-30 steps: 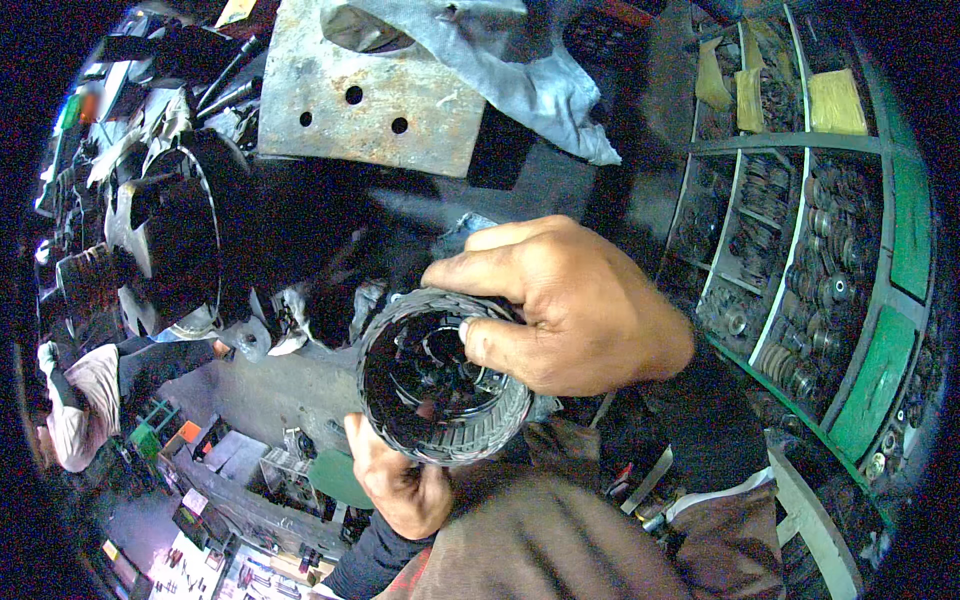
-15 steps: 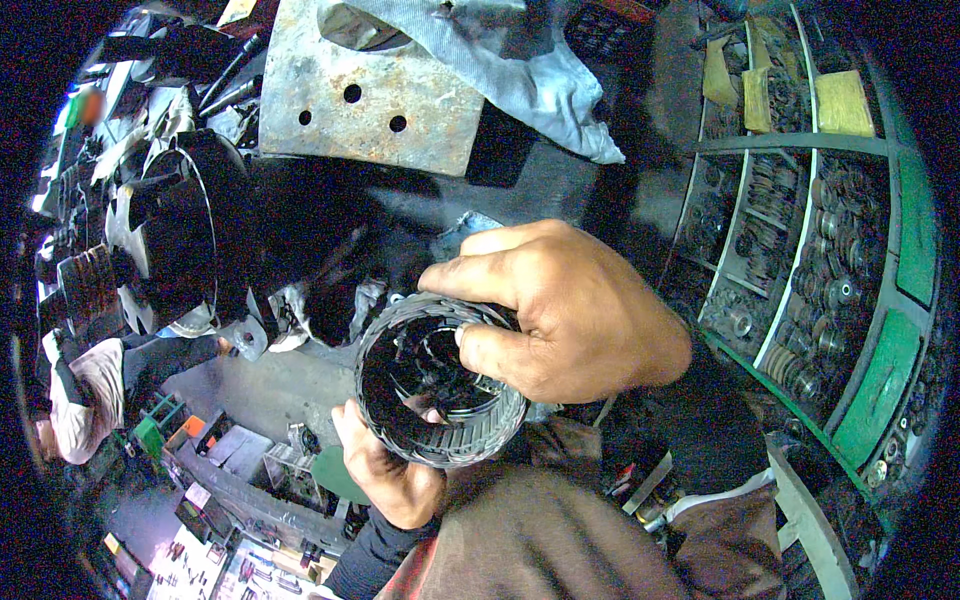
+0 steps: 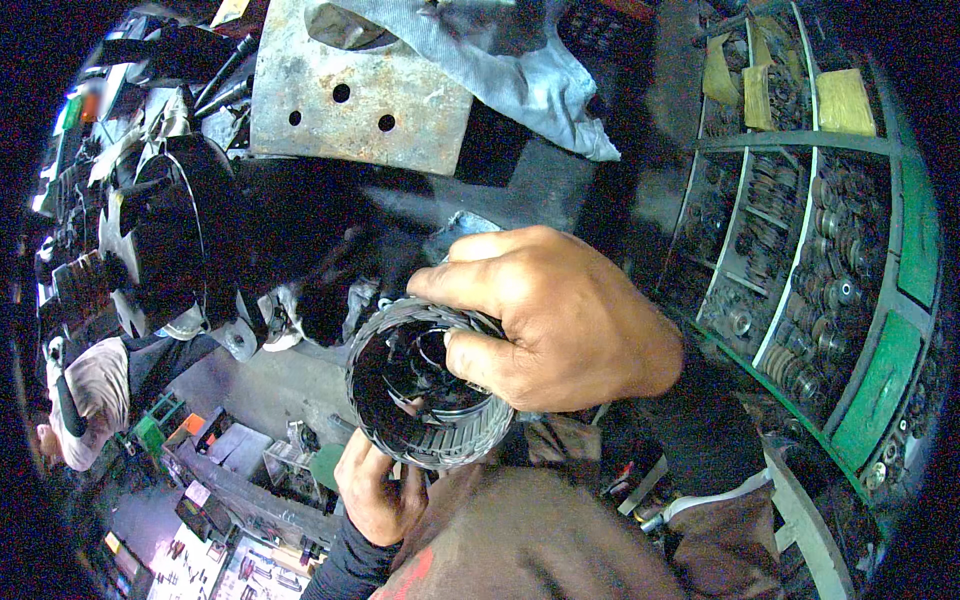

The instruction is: The person assembles small metal components into a cylindrical mechanical housing, inserting pins and rotating the assembly to align parts. They handle the housing and internal components by hand, occasionally using a small tool to adjust the fit.

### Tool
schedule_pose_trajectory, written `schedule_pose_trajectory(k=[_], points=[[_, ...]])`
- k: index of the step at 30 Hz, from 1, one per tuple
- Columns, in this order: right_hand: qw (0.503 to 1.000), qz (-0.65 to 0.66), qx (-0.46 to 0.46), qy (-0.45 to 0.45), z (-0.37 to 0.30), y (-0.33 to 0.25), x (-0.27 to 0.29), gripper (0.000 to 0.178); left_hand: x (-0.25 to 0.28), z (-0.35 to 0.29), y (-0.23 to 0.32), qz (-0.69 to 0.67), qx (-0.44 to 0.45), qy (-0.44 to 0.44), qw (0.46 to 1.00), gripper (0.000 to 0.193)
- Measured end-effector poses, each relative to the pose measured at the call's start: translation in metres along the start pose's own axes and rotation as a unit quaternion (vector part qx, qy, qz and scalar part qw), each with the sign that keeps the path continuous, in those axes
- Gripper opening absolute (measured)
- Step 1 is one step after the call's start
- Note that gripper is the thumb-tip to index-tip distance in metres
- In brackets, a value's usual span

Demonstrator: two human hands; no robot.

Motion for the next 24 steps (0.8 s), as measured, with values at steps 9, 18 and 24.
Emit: schedule_pose_trajectory(k=[9,18,24], points=[[1.0,-0.003,0.008,-0.002,0.001,-0.002,-0.001,0.044,-0.021,0.008,0.009,-0.028,0.056,-0.136,0.989,0.075],[1.0,-0.019,-0.01,-0.004,-0.001,-0.002,-0.002,0.043,-0.029,0.033,0.017,-0.291,0.028,-0.154,0.944,0.053],[0.999,-0.032,0.0,0.001,0.002,-0.002,-0.004,0.042,-0.028,0.032,0.011,-0.158,-0.006,-0.144,0.977,0.048]])
Point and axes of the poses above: each hand's wrist, its own z-axis towards the middle knuckle, its own x-axis out of the back of the hand, y = z × x, the point moved 4 cm from there along z, towards the middle knuckle, and after that the axes turned 5 degrees about -x, right-handed, at the moved point
